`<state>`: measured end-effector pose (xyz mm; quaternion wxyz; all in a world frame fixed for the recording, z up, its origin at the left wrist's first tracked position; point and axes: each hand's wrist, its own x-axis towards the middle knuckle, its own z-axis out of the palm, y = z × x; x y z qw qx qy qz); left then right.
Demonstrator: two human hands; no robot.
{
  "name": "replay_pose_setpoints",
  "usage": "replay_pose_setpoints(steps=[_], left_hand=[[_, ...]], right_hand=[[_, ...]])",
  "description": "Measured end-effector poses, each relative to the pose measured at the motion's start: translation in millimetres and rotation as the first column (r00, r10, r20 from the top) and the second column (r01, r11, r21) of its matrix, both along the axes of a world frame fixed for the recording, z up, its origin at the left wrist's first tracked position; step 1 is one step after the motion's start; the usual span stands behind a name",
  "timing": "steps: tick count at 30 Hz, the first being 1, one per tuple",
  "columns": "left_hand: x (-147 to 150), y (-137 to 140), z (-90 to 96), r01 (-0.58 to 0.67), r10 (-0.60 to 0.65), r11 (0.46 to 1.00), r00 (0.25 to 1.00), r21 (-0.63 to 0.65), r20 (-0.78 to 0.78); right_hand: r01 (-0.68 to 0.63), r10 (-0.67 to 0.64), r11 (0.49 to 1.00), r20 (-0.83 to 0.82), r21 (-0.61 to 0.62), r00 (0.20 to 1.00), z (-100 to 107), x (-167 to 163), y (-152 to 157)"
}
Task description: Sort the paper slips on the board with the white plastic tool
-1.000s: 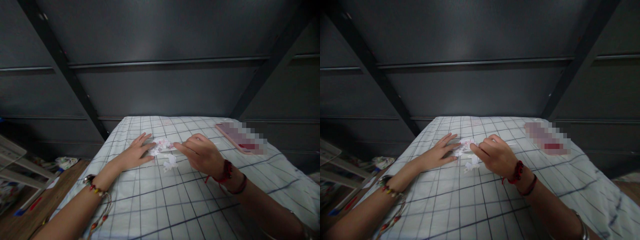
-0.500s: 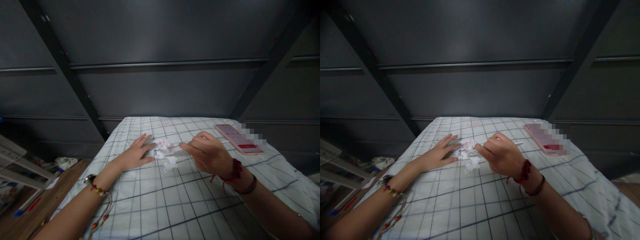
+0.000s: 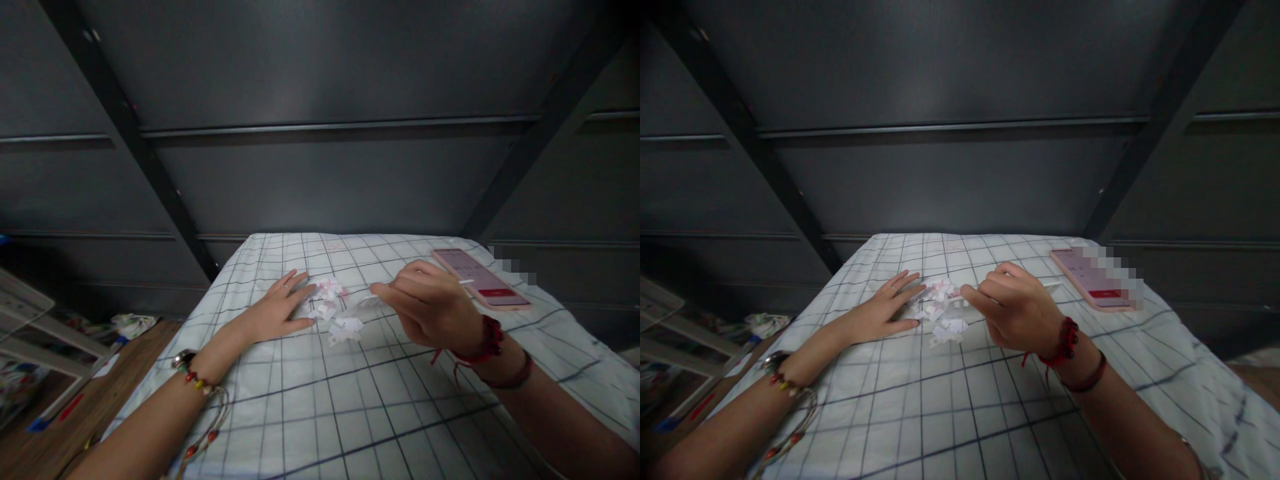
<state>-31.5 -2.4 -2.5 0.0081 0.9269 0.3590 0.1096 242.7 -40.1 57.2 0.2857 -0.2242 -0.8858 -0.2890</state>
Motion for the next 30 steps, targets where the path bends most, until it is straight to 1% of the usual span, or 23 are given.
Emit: replay_pose_setpoints(steps=[4,7,11,13,16,20,23,30], left_hand=[[-0.7,0.3,-0.4,0.012,-0.012,1.000,1.000,0.003,0.019],[-1.0,0.7,-0.8,0.016,-0.016,1.000,1.000,0.001,0.025],[-1.3,1.1,-0.5,0.014,-0.013,1.000,0.999,-0.015,0.034],[-1.6,1.0,-0.1,0.012,-0.011,1.000,0.999,-0.016,0.036],[-1.7,0.6,0.9,0.008,-0.007,1.000,0.999,-0.009,0.034],[-1.4,0.0,2.4,0.006,-0.005,1.000,1.000,-0.014,0.024],[-1.3,-0.1,2.5,0.001,0.000,1.000,1.000,-0.013,0.010],[-1.2,-0.5,3.2,-0.008,0.008,1.000,1.000,-0.029,0.007]], right_hand=[[-0.020,0.020,1.000,-0.002,-0.001,1.000,-3.6,-4.5,1.6],[-0.037,0.037,0.999,0.016,-0.011,0.999,-2.5,-4.7,0.7],[0.010,-0.010,1.000,0.008,-0.006,1.000,1.5,-0.7,-1.2],[0.011,-0.011,1.000,-0.013,0.005,1.000,1.4,-0.4,-1.0],[-0.015,0.015,1.000,-0.026,0.020,1.000,-1.7,-3.7,0.3],[-0.049,0.049,0.999,0.014,0.011,0.999,-5.8,-8.5,1.2],[-0.062,0.061,0.998,0.016,0.019,0.998,-5.1,-6.6,0.1],[0.010,-0.010,1.000,0.005,0.014,1.000,-0.4,-1.1,-1.7]])
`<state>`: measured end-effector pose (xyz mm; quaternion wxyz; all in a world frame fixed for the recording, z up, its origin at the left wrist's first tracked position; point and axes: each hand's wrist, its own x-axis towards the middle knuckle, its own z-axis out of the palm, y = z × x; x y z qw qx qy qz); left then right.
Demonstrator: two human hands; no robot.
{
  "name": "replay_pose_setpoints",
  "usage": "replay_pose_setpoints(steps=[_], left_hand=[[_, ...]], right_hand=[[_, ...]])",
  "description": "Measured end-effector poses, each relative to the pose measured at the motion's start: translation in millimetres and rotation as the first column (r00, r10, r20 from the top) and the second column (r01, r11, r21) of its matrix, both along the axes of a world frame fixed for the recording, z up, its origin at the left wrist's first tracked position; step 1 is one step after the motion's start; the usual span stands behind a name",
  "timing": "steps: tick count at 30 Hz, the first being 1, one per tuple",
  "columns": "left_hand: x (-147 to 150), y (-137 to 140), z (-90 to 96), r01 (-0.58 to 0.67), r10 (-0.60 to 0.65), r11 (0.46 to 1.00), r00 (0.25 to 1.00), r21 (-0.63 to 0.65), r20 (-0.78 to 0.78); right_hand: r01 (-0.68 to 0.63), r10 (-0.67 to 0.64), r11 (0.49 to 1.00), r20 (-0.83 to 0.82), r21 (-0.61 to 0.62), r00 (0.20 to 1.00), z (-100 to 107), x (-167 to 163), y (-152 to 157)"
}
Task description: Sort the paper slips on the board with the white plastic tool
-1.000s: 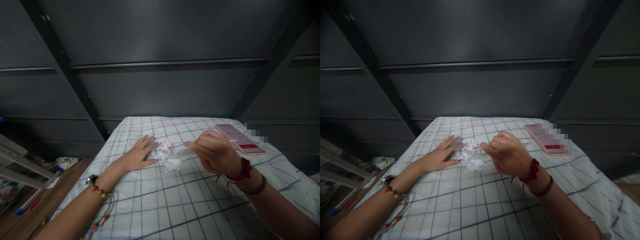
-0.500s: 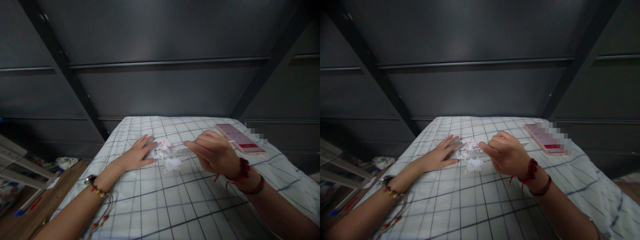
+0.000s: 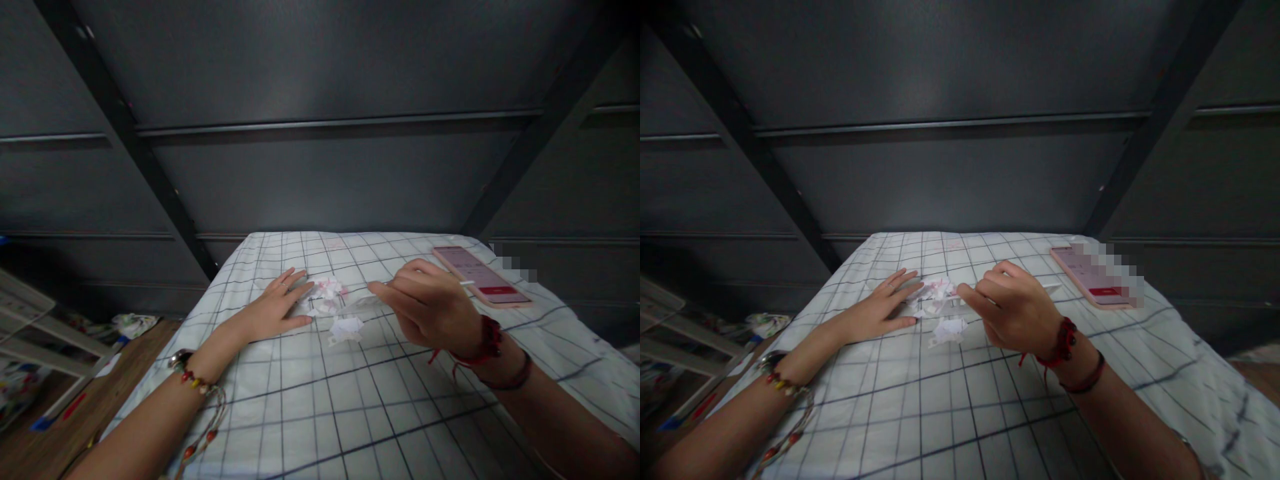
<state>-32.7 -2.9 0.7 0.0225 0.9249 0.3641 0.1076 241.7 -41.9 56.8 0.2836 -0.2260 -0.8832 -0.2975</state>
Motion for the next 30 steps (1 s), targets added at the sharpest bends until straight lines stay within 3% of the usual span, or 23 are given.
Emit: replay_pose_setpoints(steps=[10,19,25,30], left_hand=[[0,-1,1.4,0.012,-0.012,1.000,1.000,-0.004,0.026],[0,0,0.6,0.021,-0.021,1.000,0.999,0.013,0.024],[0,0,-0.1,0.024,-0.025,1.000,0.999,0.017,0.023],[0,0,0.7,0.013,-0.013,1.000,1.000,0.016,-0.003]], right_hand=[[0.067,-0.067,0.998,0.006,-0.003,0.998,5,7,2],[0.097,-0.098,0.995,0.035,0.023,0.995,-4,0,7],[0.067,-0.067,0.998,-0.008,0.014,0.998,-4,1,6],[0.112,-0.114,0.993,0.058,0.029,0.992,-6,0,9]])
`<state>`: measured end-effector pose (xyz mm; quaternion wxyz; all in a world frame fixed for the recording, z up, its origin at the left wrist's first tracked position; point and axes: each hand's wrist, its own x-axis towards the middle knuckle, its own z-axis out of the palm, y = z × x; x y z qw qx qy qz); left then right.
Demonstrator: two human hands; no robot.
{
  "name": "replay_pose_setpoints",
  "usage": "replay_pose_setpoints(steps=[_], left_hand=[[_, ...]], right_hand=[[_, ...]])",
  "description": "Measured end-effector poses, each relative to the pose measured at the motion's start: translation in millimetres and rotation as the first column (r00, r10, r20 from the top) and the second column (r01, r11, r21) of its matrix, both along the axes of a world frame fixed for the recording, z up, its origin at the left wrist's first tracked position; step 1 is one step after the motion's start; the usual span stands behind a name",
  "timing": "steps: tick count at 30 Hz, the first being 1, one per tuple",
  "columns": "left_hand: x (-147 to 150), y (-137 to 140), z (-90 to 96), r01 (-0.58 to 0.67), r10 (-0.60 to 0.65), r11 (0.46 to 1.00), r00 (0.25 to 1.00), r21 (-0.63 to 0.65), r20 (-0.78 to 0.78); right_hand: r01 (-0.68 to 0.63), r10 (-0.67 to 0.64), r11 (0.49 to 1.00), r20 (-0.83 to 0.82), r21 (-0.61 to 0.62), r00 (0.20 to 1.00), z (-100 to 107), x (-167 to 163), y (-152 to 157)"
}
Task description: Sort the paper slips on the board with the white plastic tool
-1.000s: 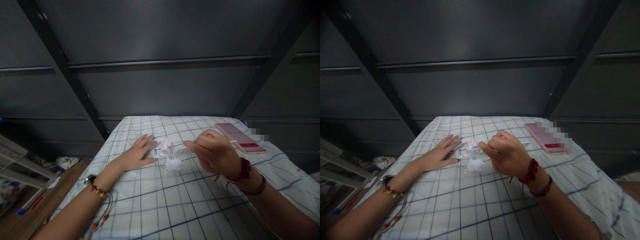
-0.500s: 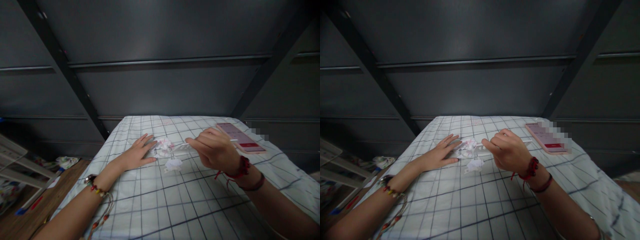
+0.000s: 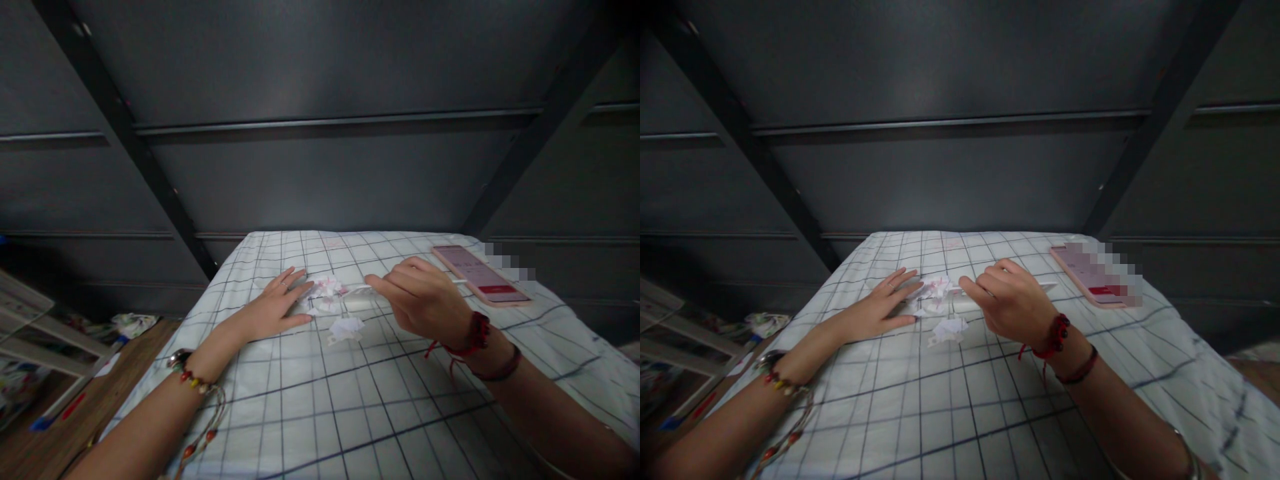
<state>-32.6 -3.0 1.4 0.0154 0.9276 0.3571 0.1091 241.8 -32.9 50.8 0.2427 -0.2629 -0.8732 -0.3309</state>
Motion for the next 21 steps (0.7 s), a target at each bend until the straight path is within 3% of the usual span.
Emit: replay_pose_setpoints(steps=[5,9,21], left_hand=[[-0.5,0.6,-1.6,-0.001,0.001,1.000,1.000,0.014,-0.015],[-1.3,1.6,-2.8,0.006,-0.006,1.000,1.000,0.014,-0.001],[-1.7,2.0,-2.7,0.012,-0.012,0.999,1.000,0.037,-0.018]], right_hand=[[0.049,-0.048,0.998,-0.022,0.036,0.999,-0.2,-0.6,1.0],[-0.031,0.033,0.999,-0.091,0.024,0.995,-1.6,-3.5,-1.1],[-0.190,0.187,0.981,-0.064,-0.046,0.980,0.2,-6.6,-6.5]])
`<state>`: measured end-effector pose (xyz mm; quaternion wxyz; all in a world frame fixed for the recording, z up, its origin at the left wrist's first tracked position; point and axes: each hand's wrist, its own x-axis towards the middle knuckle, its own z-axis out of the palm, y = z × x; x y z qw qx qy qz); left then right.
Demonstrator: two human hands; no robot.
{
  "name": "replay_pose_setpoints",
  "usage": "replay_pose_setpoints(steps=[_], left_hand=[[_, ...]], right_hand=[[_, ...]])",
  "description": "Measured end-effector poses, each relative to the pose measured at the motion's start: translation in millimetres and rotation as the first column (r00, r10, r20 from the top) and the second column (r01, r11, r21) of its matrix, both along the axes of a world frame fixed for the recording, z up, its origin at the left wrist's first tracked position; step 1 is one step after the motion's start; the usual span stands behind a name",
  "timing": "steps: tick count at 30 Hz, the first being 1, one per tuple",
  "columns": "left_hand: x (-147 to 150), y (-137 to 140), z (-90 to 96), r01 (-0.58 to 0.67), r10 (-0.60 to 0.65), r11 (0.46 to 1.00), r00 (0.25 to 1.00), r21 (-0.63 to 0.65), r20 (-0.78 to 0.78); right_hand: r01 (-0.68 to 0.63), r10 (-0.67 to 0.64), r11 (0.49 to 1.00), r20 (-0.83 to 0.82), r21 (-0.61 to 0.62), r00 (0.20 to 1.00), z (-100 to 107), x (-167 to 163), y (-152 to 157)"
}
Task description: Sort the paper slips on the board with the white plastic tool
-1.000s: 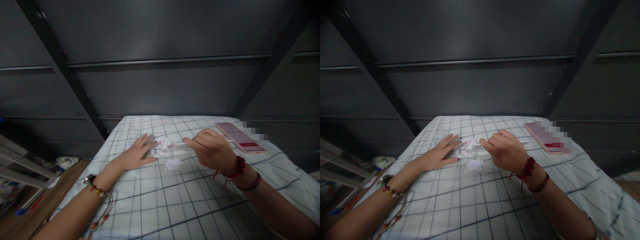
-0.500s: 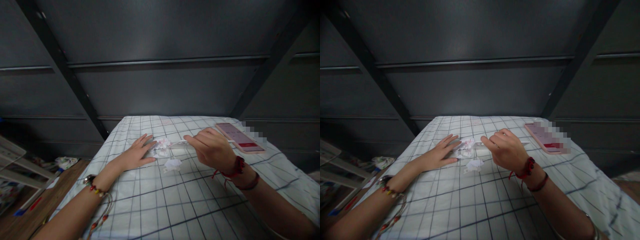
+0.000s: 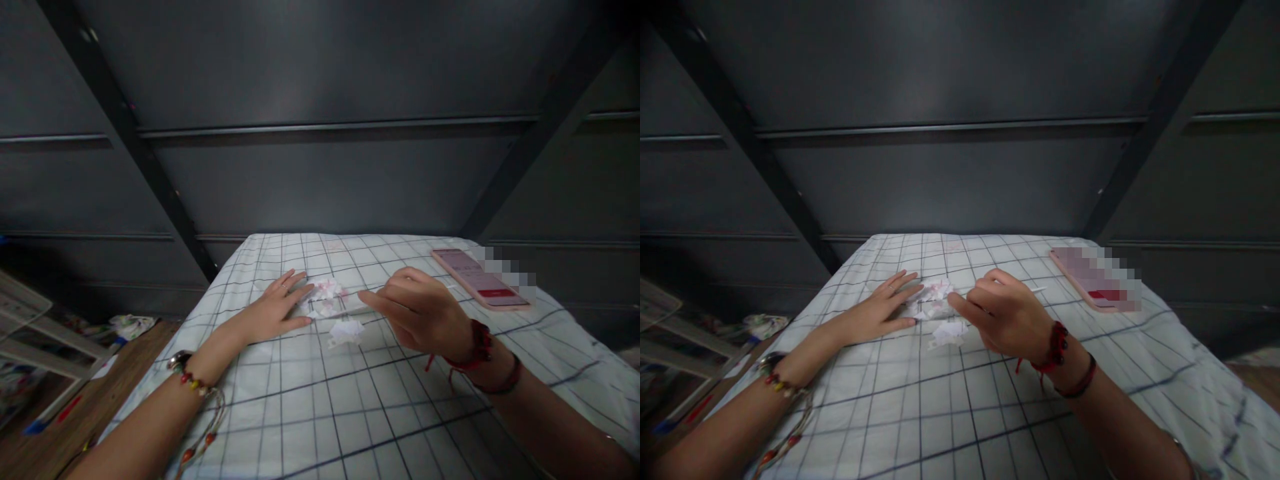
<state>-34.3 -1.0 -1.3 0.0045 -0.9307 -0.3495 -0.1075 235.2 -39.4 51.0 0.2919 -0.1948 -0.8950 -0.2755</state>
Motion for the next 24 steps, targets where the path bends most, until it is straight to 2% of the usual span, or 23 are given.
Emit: replay_pose_setpoints(steps=[4,11,19,24], left_hand=[[0,-1,0.8,-0.004,0.004,1.000,1.000,-0.008,0.008],[0,0,0.8,0.006,-0.006,1.000,1.000,-0.017,-0.002],[-1,1,-0.7,0.019,-0.019,1.000,1.000,-0.007,0.009],[-1,1,-0.4,0.018,-0.018,1.000,1.000,-0.008,-0.008]], right_hand=[[0.047,-0.047,0.999,-0.006,0.028,0.999,-1,-3,0],[-0.025,0.026,1.000,0.010,-0.003,1.000,0,5,1],[0.073,-0.073,0.997,0.004,-0.031,0.997,6,12,1],[0.088,-0.088,0.996,0.004,-0.005,0.996,4,10,3]])
